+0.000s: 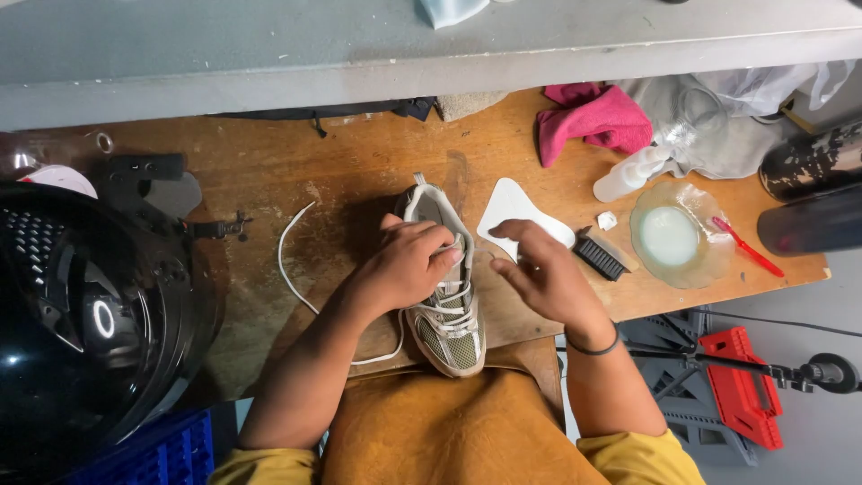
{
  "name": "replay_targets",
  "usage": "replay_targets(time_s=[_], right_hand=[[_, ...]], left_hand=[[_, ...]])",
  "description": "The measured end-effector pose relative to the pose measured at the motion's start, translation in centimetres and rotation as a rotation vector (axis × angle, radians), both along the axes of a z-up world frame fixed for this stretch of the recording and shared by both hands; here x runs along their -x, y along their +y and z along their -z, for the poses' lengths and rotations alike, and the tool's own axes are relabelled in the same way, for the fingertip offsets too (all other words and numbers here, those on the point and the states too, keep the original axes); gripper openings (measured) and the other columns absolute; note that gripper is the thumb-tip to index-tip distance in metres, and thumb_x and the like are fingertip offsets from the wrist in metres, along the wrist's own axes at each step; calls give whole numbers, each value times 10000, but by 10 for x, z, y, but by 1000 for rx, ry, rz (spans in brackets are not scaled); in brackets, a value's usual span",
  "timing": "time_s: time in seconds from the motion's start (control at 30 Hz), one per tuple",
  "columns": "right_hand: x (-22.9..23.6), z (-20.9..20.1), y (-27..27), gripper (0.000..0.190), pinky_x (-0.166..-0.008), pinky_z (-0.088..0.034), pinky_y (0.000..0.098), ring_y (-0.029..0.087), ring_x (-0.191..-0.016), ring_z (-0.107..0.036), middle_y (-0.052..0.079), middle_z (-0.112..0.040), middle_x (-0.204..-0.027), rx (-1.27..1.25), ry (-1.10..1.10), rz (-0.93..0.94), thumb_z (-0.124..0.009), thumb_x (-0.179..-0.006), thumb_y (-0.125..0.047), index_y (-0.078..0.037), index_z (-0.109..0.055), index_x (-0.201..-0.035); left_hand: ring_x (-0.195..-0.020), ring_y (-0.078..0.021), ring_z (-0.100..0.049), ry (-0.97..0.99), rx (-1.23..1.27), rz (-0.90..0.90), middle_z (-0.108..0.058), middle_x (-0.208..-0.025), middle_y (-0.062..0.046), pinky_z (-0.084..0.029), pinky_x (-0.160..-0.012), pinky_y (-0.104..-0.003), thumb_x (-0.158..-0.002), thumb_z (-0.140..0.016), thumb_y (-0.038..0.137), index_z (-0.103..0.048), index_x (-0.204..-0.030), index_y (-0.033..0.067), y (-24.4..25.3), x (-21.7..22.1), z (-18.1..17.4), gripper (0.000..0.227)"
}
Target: The person threads a white shoelace through the eyelets of a single white sneaker on a wooden workbench. They pull the lace through each eyelet in sequence, adjusting tension and positioning the shoe as needed. The video ends before the laces are tied.
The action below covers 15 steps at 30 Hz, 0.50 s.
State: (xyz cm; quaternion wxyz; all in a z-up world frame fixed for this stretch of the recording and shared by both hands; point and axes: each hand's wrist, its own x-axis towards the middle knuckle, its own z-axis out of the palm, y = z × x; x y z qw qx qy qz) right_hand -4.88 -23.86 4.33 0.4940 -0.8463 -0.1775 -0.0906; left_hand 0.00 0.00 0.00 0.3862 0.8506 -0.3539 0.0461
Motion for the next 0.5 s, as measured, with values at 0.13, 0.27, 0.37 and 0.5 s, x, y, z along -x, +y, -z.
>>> replay_targets(time_s=[0.13,0.27,0.37,0.5], right_hand=[[1,24,20,251,-442,-500,372,274,-498,-629,136,-730,-964,225,-49,37,-755,-887,-88,-52,-706,-1131],[-2,41,15,119,-537,-528,343,254,-581,-651,67,-665,-750,353,-141,122,-745,-892,-76,-102,-745,-1009],[-4,40,10,37,-549,-528,335,274,-577,-665,86,-634,-679,394,-113,96,-698,-947,-93,-62,-719,-947],[-23,77,-14,189,-604,-529,391,224,-587,-604,95,-610,-639,23,152,9,-611,-1030,-198,-57,-705,-948]], left_hand=[[-780,-294,-726,27,-110,-52,-691,-774,-68,-472,-812,-430,-962,-617,459,-695,-990,142,-9,-5,7,329],[-776,-270,-729,-10,-78,-83,-690,-751,-35,-470,-830,-414,-988,-576,443,-689,-994,173,-13,-5,24,293],[-773,-228,-729,6,55,-20,-686,-730,10,-463,-816,-344,-1010,-563,456,-683,-986,224,-15,-7,34,261],[-705,-248,-728,-9,238,39,-663,-666,1,-500,-761,-321,-988,-649,362,-677,-872,193,-8,-9,11,207]])
